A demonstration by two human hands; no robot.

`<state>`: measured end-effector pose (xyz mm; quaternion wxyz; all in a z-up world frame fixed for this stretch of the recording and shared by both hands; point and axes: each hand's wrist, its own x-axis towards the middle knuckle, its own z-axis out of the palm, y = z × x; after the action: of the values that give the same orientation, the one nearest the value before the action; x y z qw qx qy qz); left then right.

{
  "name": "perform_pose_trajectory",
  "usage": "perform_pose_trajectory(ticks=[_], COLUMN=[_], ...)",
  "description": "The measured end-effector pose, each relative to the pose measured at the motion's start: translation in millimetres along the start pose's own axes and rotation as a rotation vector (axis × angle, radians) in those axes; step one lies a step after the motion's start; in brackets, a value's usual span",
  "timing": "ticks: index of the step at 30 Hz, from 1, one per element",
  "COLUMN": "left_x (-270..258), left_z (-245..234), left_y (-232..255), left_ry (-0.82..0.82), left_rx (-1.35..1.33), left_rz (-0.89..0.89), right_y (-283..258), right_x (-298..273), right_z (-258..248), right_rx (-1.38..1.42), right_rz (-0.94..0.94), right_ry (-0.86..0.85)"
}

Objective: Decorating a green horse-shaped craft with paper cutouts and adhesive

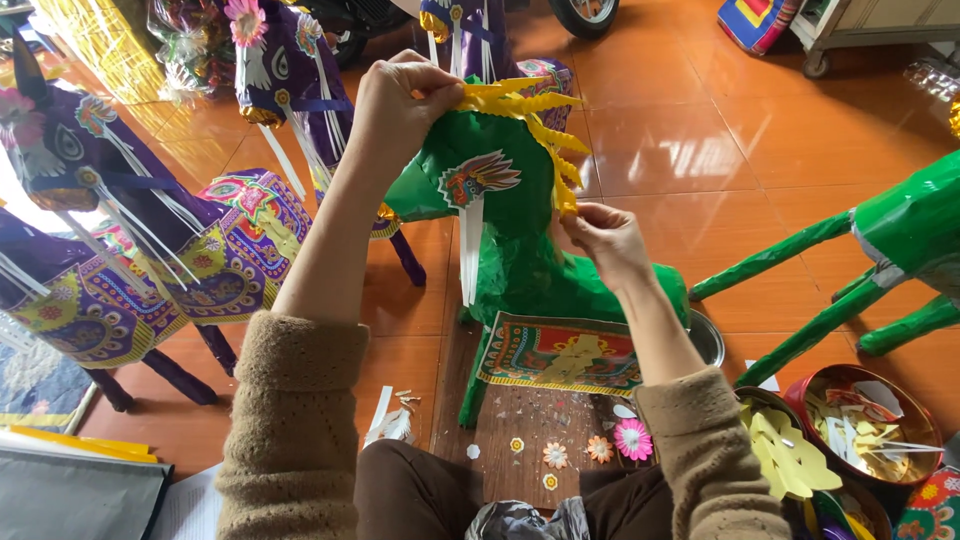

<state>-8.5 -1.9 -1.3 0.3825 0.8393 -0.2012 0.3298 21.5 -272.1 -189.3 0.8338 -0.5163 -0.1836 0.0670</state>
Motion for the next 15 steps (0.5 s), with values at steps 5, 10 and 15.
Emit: perform_pose_trajectory(ticks=[5,10,15], left_x=[-0.5,-0.2,2.0], left_z=[-1.3,-4.0,-0.3], left_y=[-0.1,1.4,-3.9], left_ry=[0.008,0.011,0.005], left_rx=[0.015,0.008,0.007], left_rz=[0.023,-0.001,0.06], right_y=[11.6,-19.5,-70.4], right_x=[-3.5,-5.7,-19.1], right_z=[4.2,-15.3,-29.1], right_rx=[0.01,-0.089,-0.261], right_rz=[-0.082,-0.135,-0.188], right_ry=[0.079,0.219,0.274])
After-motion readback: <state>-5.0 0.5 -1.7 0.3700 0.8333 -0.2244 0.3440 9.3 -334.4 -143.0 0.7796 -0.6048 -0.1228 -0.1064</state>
